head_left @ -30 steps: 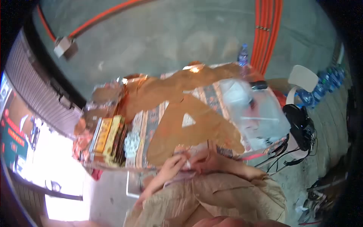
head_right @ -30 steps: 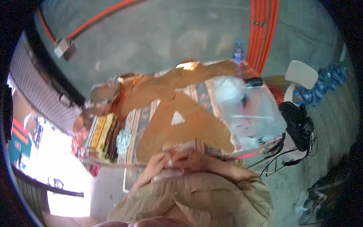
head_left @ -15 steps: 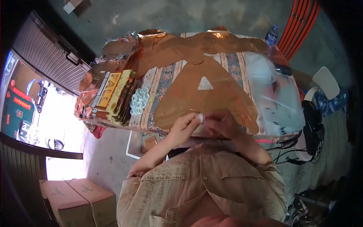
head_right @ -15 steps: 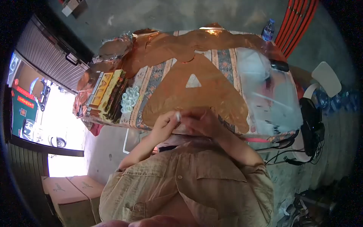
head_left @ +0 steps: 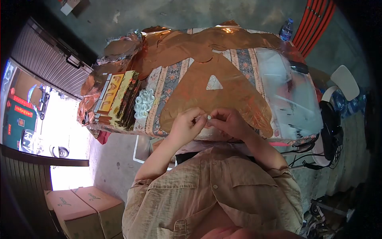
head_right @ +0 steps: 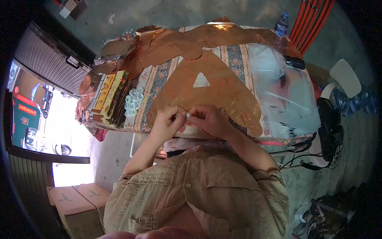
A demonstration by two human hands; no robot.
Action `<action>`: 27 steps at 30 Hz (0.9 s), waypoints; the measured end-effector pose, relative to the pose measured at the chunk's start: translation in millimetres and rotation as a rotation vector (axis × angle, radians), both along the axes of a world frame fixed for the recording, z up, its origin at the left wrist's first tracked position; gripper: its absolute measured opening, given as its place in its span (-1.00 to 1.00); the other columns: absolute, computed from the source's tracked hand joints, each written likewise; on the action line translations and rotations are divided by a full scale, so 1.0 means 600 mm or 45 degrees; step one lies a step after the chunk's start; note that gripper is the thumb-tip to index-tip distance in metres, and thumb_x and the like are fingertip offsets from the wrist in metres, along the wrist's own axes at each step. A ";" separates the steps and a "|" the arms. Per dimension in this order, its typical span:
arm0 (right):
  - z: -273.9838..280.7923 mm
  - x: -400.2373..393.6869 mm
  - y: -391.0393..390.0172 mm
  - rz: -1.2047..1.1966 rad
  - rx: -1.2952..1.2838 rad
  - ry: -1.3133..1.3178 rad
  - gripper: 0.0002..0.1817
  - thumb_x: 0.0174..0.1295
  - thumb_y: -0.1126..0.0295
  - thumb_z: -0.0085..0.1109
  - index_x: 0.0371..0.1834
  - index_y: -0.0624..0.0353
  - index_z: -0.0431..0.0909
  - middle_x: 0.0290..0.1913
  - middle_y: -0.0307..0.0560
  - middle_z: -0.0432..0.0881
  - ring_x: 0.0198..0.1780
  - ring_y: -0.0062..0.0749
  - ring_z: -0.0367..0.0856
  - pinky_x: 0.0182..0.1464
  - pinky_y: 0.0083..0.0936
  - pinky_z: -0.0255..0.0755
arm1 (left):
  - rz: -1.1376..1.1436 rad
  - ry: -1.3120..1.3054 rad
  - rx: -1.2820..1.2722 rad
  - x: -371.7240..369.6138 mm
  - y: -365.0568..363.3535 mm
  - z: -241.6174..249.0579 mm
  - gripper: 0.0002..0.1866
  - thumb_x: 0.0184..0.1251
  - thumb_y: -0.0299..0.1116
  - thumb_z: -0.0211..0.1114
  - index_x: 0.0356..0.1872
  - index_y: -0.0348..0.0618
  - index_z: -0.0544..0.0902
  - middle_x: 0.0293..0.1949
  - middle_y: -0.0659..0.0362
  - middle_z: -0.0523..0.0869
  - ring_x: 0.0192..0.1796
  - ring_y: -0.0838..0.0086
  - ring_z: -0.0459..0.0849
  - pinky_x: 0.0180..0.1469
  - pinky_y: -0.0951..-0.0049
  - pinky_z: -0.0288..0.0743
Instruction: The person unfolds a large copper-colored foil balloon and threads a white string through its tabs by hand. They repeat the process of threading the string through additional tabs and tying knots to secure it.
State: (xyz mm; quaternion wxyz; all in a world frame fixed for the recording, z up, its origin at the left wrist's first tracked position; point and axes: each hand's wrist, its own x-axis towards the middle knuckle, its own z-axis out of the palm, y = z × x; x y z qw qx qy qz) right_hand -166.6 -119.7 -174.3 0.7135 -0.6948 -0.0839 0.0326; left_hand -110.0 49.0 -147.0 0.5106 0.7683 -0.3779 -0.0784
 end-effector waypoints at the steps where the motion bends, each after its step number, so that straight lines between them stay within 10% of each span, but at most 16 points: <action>1: 0.002 0.000 -0.002 -0.001 0.000 -0.001 -0.92 0.19 0.50 0.04 -0.33 0.27 0.49 -0.42 -0.21 0.60 -0.58 -0.81 0.39 -0.63 -0.78 0.25 | -0.001 -0.001 0.000 0.001 0.001 -0.002 -0.86 0.27 -0.48 0.06 -0.44 -0.32 0.52 -0.60 0.19 0.57 -0.61 0.69 0.48 -0.59 0.65 0.32; 3: 0.016 -0.003 -0.003 0.074 0.293 0.253 -0.91 0.21 0.45 0.02 -0.35 0.23 0.50 -0.43 -0.21 0.60 -0.63 -0.77 0.38 -0.65 -0.77 0.24 | -0.067 0.491 -0.014 0.005 0.004 -0.012 -0.84 0.31 -0.44 0.02 -0.40 -0.30 0.51 -0.57 0.22 0.57 -0.60 0.70 0.47 -0.57 0.68 0.31; 12: -0.015 0.010 -0.004 -0.043 0.877 0.262 -0.86 0.22 0.42 0.01 -0.31 0.21 0.56 -0.53 -0.27 0.54 -0.64 -0.71 0.38 -0.64 -0.76 0.20 | -0.029 0.632 -0.214 -0.011 -0.011 -0.020 -0.82 0.35 -0.40 -0.01 -0.35 -0.26 0.52 -0.56 0.32 0.53 -0.61 0.75 0.38 -0.56 0.71 0.26; 27: 0.007 0.008 0.018 -0.216 0.268 0.044 -0.81 0.22 0.45 0.02 -0.19 0.29 0.57 -0.59 -0.29 0.52 -0.68 -0.77 0.36 -0.68 -0.78 0.22 | -0.104 1.110 -0.463 0.003 0.001 -0.067 -0.81 0.32 -0.35 0.05 -0.34 -0.25 0.57 -0.53 0.24 0.60 -0.62 0.73 0.40 -0.61 0.74 0.20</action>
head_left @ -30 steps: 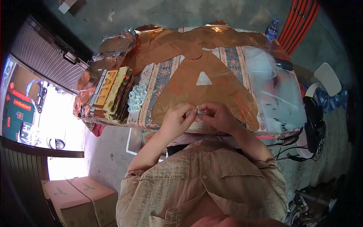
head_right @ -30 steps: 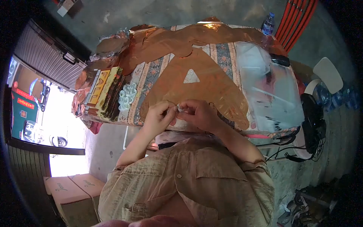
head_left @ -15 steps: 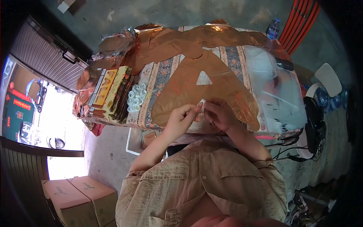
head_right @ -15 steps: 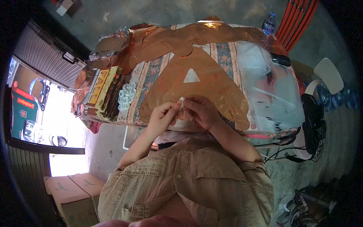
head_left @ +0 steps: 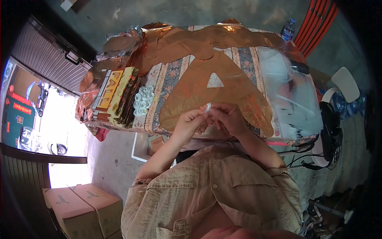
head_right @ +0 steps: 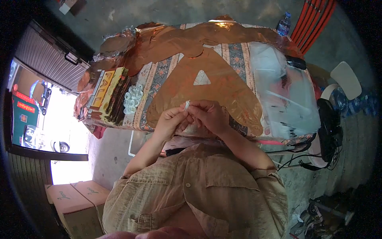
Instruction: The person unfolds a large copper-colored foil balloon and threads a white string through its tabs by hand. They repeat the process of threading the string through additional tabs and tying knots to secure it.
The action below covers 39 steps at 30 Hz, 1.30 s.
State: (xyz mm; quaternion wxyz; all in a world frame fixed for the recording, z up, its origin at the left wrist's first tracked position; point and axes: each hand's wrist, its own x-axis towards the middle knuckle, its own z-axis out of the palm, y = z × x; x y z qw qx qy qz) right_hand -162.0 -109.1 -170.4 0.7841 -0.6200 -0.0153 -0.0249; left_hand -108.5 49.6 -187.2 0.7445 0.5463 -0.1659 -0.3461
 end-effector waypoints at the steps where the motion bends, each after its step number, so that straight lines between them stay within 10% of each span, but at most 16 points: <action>1: -0.005 0.001 0.000 0.001 -0.001 -0.001 -0.81 0.22 0.45 0.02 -0.19 0.29 0.57 -0.59 -0.29 0.52 -0.68 -0.77 0.36 -0.68 -0.78 0.22 | 0.001 -0.001 -0.001 0.001 0.000 0.001 -0.81 0.32 -0.35 0.05 -0.34 -0.25 0.57 -0.53 0.24 0.60 -0.62 0.73 0.40 -0.61 0.74 0.20; 18: -0.030 0.011 -0.008 0.200 0.510 0.440 -0.71 0.27 0.27 -0.08 -0.24 0.27 0.54 -0.46 -0.10 0.58 -0.63 -0.47 0.47 -0.58 -0.60 0.34 | 0.196 -0.972 0.052 0.004 0.014 -0.006 -0.71 0.03 -0.72 0.20 -0.15 -0.34 0.55 -0.11 0.08 0.50 -0.28 0.51 0.63 -0.48 0.72 0.43; 23: -0.017 0.021 0.004 0.194 0.604 0.398 -0.73 0.26 0.30 -0.12 -0.18 0.27 0.48 -0.33 -0.04 0.59 -0.60 -0.45 0.48 -0.52 -0.58 0.38 | 0.524 -1.173 0.175 0.000 0.029 0.007 -0.82 -0.05 -0.61 0.32 -0.34 -0.27 0.61 -0.32 0.13 0.60 -0.35 0.49 0.61 -0.44 0.59 0.43; 34: -0.046 0.007 -0.011 0.161 0.275 0.163 -0.81 0.25 0.44 -0.14 -0.17 0.26 0.44 -0.27 -0.12 0.56 -0.49 -0.60 0.46 -0.41 -0.64 0.40 | 0.877 -1.610 1.608 0.122 0.199 0.019 -0.87 0.06 -0.31 0.22 -0.42 -0.11 0.57 -0.38 0.11 0.54 -0.43 0.17 0.57 -0.39 0.27 0.45; 39: -0.037 -0.004 -0.007 0.042 0.119 0.173 -0.84 0.23 0.44 -0.13 -0.26 0.25 0.46 -0.41 -0.18 0.56 -0.54 -0.68 0.45 -0.50 -0.76 0.34 | 0.887 -1.558 1.574 0.094 0.210 0.025 -0.78 0.05 -0.40 0.21 -0.22 -0.11 0.55 -0.20 0.12 0.54 -0.36 0.17 0.59 -0.31 0.27 0.47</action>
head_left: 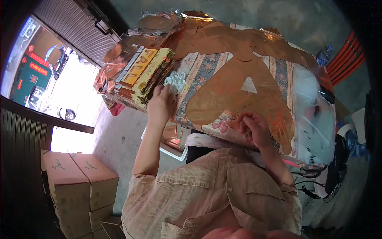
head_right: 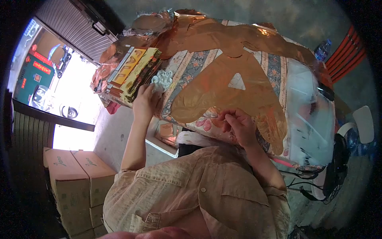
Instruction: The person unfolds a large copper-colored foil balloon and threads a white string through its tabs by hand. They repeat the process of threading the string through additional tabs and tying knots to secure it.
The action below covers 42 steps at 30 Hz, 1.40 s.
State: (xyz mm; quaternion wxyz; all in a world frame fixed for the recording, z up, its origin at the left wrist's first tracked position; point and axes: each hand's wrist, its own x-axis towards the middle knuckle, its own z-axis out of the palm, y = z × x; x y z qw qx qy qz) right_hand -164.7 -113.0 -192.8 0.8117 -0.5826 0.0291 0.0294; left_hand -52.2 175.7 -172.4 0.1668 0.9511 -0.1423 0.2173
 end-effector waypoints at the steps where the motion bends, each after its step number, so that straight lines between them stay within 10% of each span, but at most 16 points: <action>1: 0.001 -0.002 -0.003 0.003 -0.001 0.007 -0.84 0.23 0.44 -0.13 -0.26 0.25 0.46 -0.41 -0.18 0.56 -0.54 -0.68 0.45 -0.50 -0.76 0.34 | -0.013 -0.084 -0.121 -0.010 0.006 0.008 -0.74 0.05 -0.41 0.22 -0.17 -0.11 0.55 -0.15 0.12 0.54 -0.31 0.17 0.60 -0.25 0.26 0.48; 6: -0.011 -0.006 -0.028 -0.040 -0.123 -0.043 -0.84 0.24 0.43 -0.10 -0.25 0.26 0.46 -0.40 -0.17 0.56 -0.55 -0.66 0.45 -0.48 -0.73 0.37 | 0.093 0.222 -0.465 -0.080 0.049 0.036 -0.89 0.14 -0.46 0.18 -0.32 -0.23 0.58 -0.32 0.12 0.58 -0.39 0.43 0.54 -0.37 0.53 0.41; 8: -0.021 -0.004 -0.032 -0.058 -0.088 -0.023 -0.84 0.25 0.44 -0.10 -0.24 0.26 0.46 -0.40 -0.17 0.56 -0.54 -0.66 0.46 -0.48 -0.73 0.37 | -0.194 0.928 -0.804 -0.099 0.070 -0.009 -0.89 0.16 -0.44 0.19 -0.38 -0.28 0.58 -0.45 0.13 0.54 -0.43 0.52 0.48 -0.40 0.59 0.35; 11: -0.025 -0.001 -0.037 -0.063 -0.145 -0.032 -0.85 0.25 0.47 -0.10 -0.22 0.27 0.46 -0.40 -0.15 0.56 -0.52 -0.65 0.46 -0.46 -0.72 0.38 | -0.463 1.056 -0.570 -0.116 0.051 -0.149 -0.85 0.13 -0.41 0.22 -0.34 -0.27 0.59 -0.40 0.05 0.60 -0.43 0.37 0.60 -0.39 0.46 0.44; 22: -0.039 0.001 -0.035 -0.008 -0.092 -0.059 -0.84 0.26 0.43 -0.06 -0.20 0.26 0.47 -0.39 -0.19 0.57 -0.49 -0.71 0.45 -0.48 -0.76 0.35 | -0.558 1.028 0.176 -0.087 -0.086 -0.268 -0.73 0.16 -0.16 0.15 -0.28 -0.12 0.62 -0.29 -0.03 0.63 -0.25 0.10 0.60 -0.19 0.20 0.45; 42: -0.030 -0.003 -0.030 0.071 -0.229 -0.064 -0.84 0.25 0.46 -0.05 -0.21 0.27 0.50 -0.41 -0.24 0.55 -0.47 -0.73 0.44 -0.40 -0.75 0.38 | -0.519 0.956 -0.193 -0.110 -0.072 -0.255 -0.68 0.27 -0.20 0.05 -0.38 -0.33 0.53 -0.42 -0.13 0.58 -0.28 0.04 0.55 -0.22 0.18 0.39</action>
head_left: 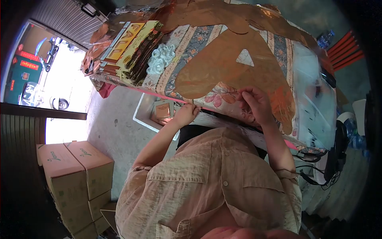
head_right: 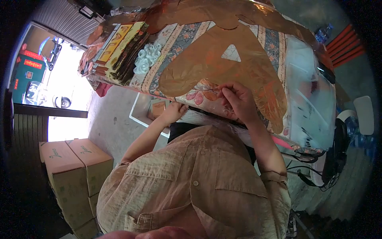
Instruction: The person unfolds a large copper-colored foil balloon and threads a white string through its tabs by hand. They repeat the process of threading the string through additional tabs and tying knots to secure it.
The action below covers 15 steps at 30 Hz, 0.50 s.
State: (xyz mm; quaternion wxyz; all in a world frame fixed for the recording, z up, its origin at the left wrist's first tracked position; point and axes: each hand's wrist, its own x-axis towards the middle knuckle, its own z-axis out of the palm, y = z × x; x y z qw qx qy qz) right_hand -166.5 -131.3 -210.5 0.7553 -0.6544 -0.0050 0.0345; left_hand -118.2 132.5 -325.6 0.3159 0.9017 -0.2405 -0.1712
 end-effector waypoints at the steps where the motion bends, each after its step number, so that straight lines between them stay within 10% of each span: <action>1: -0.002 -0.001 0.000 0.002 0.007 0.008 -0.84 0.25 0.46 -0.05 -0.21 0.26 0.50 -0.40 -0.24 0.55 -0.47 -0.73 0.44 -0.40 -0.75 0.38 | 0.016 0.025 -0.046 0.000 0.002 -0.001 -0.67 0.28 -0.20 0.05 -0.39 -0.34 0.53 -0.45 -0.09 0.59 -0.33 0.12 0.57 -0.26 0.24 0.41; 5: -0.005 -0.003 0.000 0.019 -0.029 -0.047 -0.85 0.26 0.48 -0.08 -0.20 0.24 0.48 -0.37 -0.22 0.56 -0.46 -0.72 0.47 -0.39 -0.76 0.40 | 0.142 0.515 -0.209 0.002 0.015 0.011 -0.75 0.30 -0.27 0.05 -0.35 -0.29 0.50 -0.48 0.11 0.58 -0.37 0.45 0.54 -0.31 0.45 0.39; 7: -0.003 -0.006 0.005 0.084 -0.056 -0.021 -0.84 0.24 0.48 -0.06 -0.16 0.24 0.47 -0.38 -0.20 0.54 -0.46 -0.71 0.47 -0.40 -0.74 0.40 | 0.038 1.006 -0.849 -0.006 0.027 0.043 -0.89 0.29 -0.37 0.07 -0.28 -0.20 0.45 -0.44 0.29 0.50 -0.35 0.68 0.43 -0.28 0.62 0.33; 11: 0.037 -0.015 0.044 0.230 -0.560 -0.378 -0.83 0.21 0.47 -0.02 -0.17 0.25 0.48 -0.40 -0.19 0.52 -0.47 -0.69 0.47 -0.43 -0.71 0.40 | -0.103 1.041 -1.001 -0.031 0.042 0.149 -0.91 0.25 -0.50 0.09 -0.25 -0.14 0.41 -0.39 0.31 0.46 -0.32 0.68 0.42 -0.24 0.67 0.29; 15: 0.097 -0.010 0.087 0.669 -0.501 0.004 -0.84 0.17 0.39 0.03 -0.32 0.27 0.51 -0.48 -0.17 0.48 -0.48 -0.59 0.45 -0.41 -0.63 0.35 | -0.053 0.632 -1.104 -0.039 0.034 0.269 -0.89 0.19 -0.56 0.11 -0.28 -0.18 0.41 -0.35 0.29 0.46 -0.31 0.66 0.43 -0.26 0.70 0.29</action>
